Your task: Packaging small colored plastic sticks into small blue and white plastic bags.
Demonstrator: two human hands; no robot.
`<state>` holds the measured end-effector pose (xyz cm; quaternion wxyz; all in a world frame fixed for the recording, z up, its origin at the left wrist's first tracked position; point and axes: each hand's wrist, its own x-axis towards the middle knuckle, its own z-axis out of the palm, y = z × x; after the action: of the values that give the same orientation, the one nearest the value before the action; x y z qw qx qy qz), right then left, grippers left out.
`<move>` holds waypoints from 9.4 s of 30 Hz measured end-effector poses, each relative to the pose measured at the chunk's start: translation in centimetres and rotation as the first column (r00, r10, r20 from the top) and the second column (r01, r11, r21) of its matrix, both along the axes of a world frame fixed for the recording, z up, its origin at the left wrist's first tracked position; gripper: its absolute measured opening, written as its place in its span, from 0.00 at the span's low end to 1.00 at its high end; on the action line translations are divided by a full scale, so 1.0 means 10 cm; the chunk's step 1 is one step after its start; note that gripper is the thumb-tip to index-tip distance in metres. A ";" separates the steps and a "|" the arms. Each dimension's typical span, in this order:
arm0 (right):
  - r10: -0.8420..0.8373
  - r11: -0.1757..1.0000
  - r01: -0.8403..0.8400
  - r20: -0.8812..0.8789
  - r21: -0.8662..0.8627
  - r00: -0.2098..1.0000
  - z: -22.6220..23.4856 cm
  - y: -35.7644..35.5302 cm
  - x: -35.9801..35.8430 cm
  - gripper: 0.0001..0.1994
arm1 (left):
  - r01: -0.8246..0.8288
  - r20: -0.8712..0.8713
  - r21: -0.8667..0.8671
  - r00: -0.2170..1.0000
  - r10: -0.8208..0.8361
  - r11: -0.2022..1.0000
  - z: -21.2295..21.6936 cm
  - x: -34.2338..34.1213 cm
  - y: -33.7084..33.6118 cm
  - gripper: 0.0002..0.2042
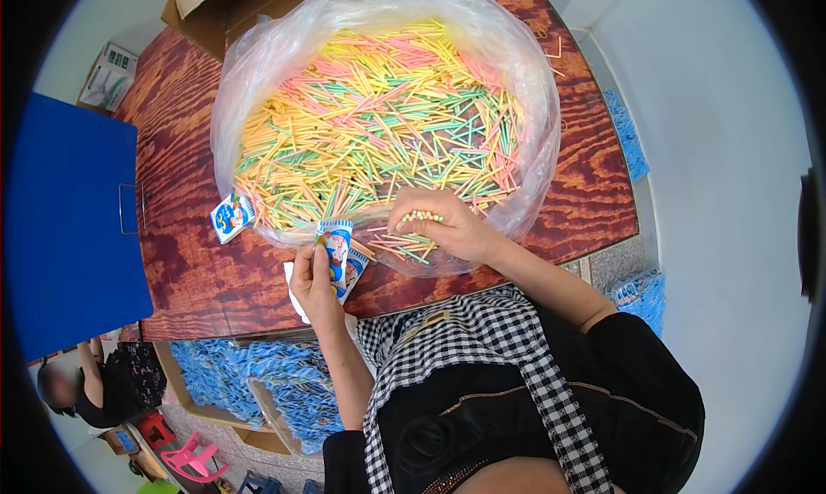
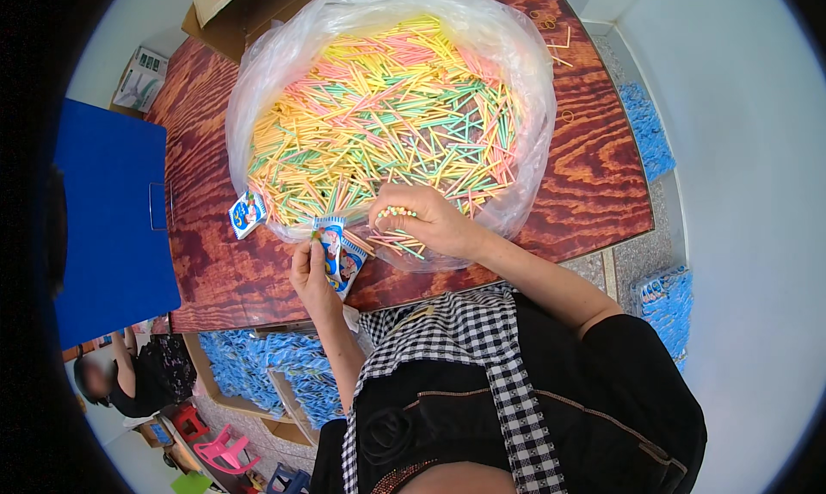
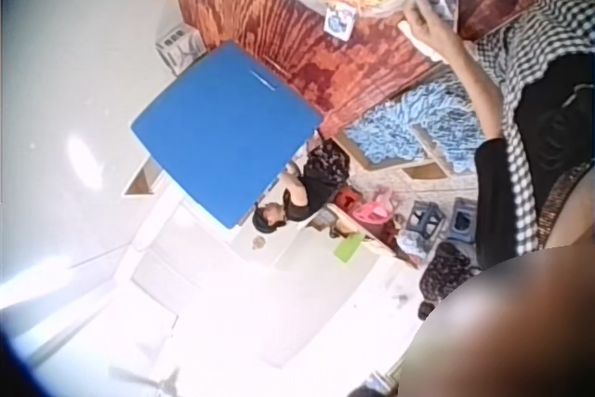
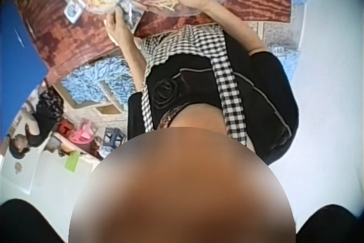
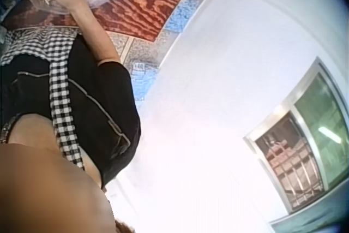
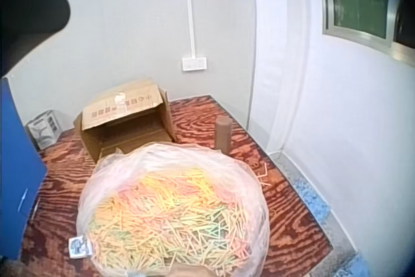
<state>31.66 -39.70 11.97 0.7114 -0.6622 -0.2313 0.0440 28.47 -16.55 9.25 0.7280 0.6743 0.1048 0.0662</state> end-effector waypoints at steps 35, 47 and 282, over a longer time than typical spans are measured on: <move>-0.009 0.999 0.008 -0.023 -0.039 1.000 -0.05 -0.01 0.00 0.06 | 0.308 0.059 0.113 0.947 -0.316 0.945 0.12 0.05 0.02 0.06; -0.031 0.999 0.031 -0.014 -0.012 0.999 -0.06 0.02 -0.02 0.07 | 0.332 0.021 0.124 0.941 -0.337 0.935 0.17 0.04 0.01 0.06; 0.237 0.967 -0.110 -0.648 0.231 0.724 -0.38 -0.35 0.09 0.11 | 0.510 0.180 -0.168 0.857 -0.483 0.844 0.25 0.26 -0.59 0.07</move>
<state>32.56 -43.20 8.21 0.7950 -0.5116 -0.0240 0.3250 31.09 -22.44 11.75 0.7923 0.5920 -0.1151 -0.0921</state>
